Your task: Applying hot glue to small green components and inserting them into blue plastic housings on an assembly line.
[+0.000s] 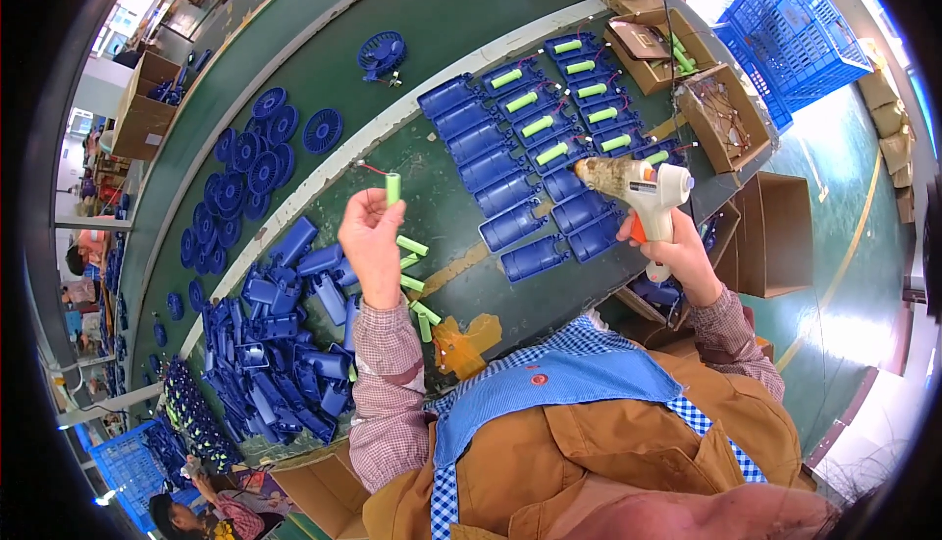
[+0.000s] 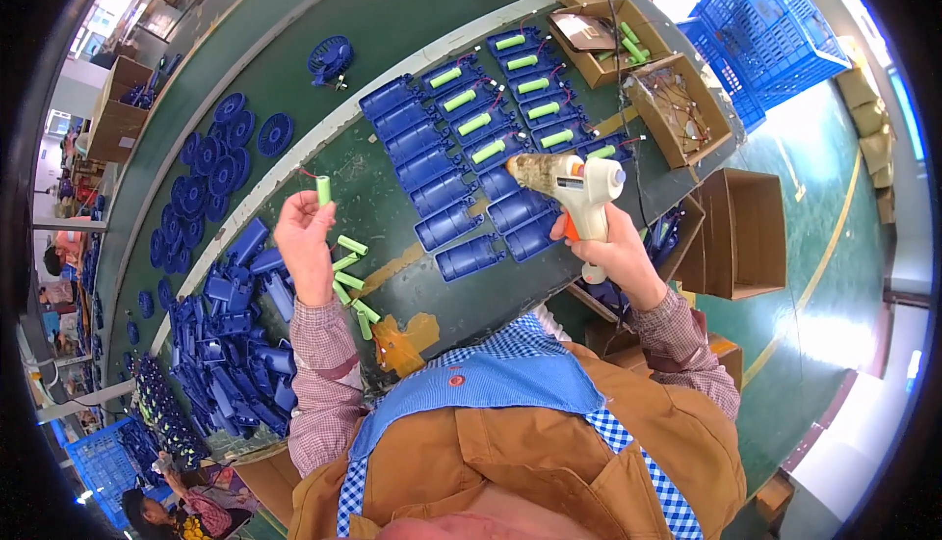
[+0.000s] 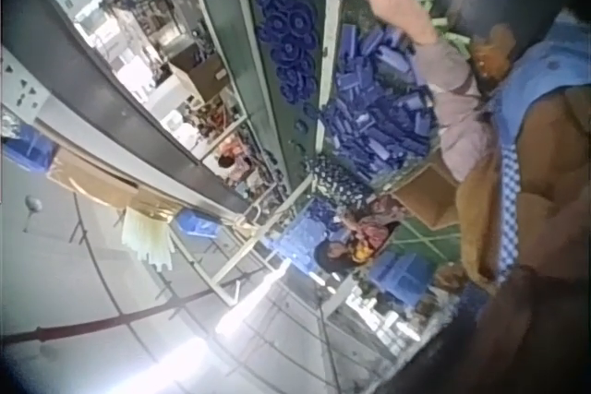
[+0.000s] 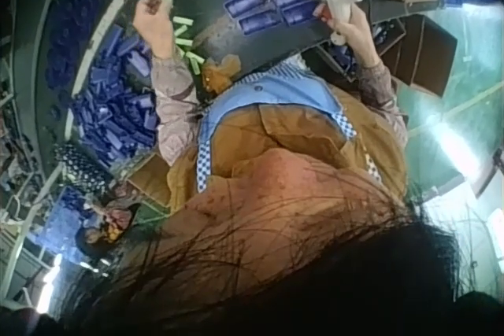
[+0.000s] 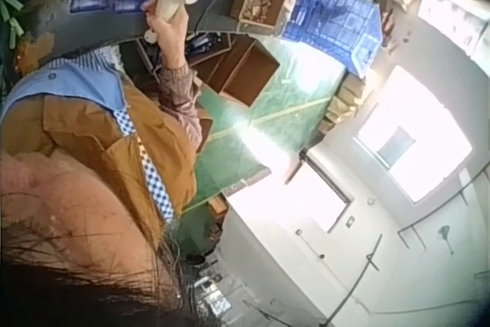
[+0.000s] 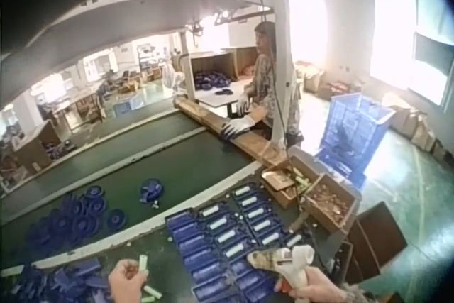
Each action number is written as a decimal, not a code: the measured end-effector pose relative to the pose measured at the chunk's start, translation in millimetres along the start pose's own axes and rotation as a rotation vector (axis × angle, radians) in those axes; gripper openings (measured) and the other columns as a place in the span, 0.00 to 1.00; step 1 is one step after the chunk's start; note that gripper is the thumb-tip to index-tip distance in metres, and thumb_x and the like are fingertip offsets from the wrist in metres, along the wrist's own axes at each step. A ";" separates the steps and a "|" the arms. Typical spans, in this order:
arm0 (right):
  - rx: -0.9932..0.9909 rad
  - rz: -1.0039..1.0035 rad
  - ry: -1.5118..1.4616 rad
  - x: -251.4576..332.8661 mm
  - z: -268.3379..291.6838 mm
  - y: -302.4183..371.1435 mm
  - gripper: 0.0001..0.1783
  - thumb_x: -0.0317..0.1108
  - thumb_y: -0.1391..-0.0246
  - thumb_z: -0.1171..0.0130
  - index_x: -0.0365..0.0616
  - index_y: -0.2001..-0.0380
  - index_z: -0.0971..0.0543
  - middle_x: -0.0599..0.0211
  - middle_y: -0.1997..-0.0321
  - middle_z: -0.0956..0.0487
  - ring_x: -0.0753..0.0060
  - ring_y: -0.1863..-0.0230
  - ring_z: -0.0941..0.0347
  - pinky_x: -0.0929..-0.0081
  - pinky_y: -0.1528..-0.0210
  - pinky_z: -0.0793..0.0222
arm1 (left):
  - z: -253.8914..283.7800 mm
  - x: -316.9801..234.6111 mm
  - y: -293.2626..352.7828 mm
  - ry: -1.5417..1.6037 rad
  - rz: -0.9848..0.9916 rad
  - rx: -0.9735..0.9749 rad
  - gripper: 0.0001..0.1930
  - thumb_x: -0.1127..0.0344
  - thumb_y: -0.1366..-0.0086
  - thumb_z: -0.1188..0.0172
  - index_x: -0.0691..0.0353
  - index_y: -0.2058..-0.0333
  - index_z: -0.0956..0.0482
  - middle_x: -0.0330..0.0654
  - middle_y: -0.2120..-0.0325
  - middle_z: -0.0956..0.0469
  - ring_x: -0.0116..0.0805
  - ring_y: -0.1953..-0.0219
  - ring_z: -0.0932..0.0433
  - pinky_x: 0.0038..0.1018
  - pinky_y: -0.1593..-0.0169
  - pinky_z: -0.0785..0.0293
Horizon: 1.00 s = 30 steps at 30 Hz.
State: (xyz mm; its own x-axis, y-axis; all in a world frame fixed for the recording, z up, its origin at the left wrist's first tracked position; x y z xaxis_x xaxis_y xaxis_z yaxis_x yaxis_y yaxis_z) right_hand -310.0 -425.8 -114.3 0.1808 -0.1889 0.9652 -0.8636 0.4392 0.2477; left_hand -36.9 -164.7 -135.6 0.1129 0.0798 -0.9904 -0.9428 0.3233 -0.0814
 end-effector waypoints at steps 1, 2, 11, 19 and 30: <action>0.019 -0.005 0.006 -3.7 1.3 1.4 0.23 0.22 0.63 0.48 0.36 0.57 0.29 0.65 0.63 0.24 0.76 0.62 0.31 0.79 0.56 0.35 | -8.7 0.6 4.4 0.048 0.026 0.048 0.14 0.81 0.47 0.37 0.64 0.61 0.28 0.35 0.73 0.26 0.21 0.72 0.27 0.17 0.68 0.28; 0.039 -0.009 0.011 -7.2 2.9 2.4 0.24 0.23 0.63 0.47 0.36 0.56 0.29 0.66 0.63 0.24 0.76 0.62 0.30 0.79 0.57 0.35 | -19.3 -1.0 8.9 0.112 0.047 0.080 0.12 0.81 0.46 0.38 0.63 0.64 0.28 0.34 0.74 0.26 0.20 0.73 0.27 0.17 0.70 0.29; 0.070 -0.049 0.095 -13.4 -0.4 0.8 0.22 0.23 0.63 0.47 0.36 0.58 0.30 0.68 0.67 0.25 0.77 0.64 0.30 0.78 0.59 0.34 | -93.6 -2.4 34.4 0.271 0.132 0.261 0.09 0.81 0.44 0.40 0.64 0.66 0.29 0.33 0.75 0.28 0.19 0.76 0.29 0.17 0.71 0.30; -0.005 -0.069 0.104 -12.8 7.6 4.5 0.20 0.23 0.63 0.47 0.35 0.60 0.30 0.69 0.69 0.26 0.77 0.66 0.30 0.78 0.61 0.33 | -139.3 8.8 43.7 -0.231 -0.224 0.266 0.09 0.77 0.51 0.36 0.65 0.71 0.26 0.41 0.75 0.27 0.31 0.77 0.29 0.27 0.71 0.31; -0.086 -0.019 0.075 -20.8 16.4 15.6 0.21 0.22 0.62 0.47 0.34 0.58 0.29 0.69 0.67 0.24 0.79 0.65 0.29 0.79 0.60 0.32 | -185.5 23.9 47.6 -0.630 -0.633 0.274 0.12 0.73 0.54 0.35 0.60 0.71 0.28 0.43 0.69 0.31 0.44 0.63 0.33 0.37 0.59 0.36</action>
State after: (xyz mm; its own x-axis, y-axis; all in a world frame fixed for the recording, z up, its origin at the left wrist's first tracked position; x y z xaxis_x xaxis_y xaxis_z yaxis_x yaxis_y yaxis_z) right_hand -334.9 -429.4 -131.9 0.2343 -0.1331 0.9630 -0.8165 0.5108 0.2692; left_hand -137.2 -322.3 -183.8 0.8054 0.2837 -0.5204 -0.5497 0.6861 -0.4766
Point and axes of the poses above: each hand's wrist, its own y-axis away from the middle knuckle, its own z-axis out of the back of the hand, x = y × z, the point moved 1 cm from there along -y, towards the middle knuckle
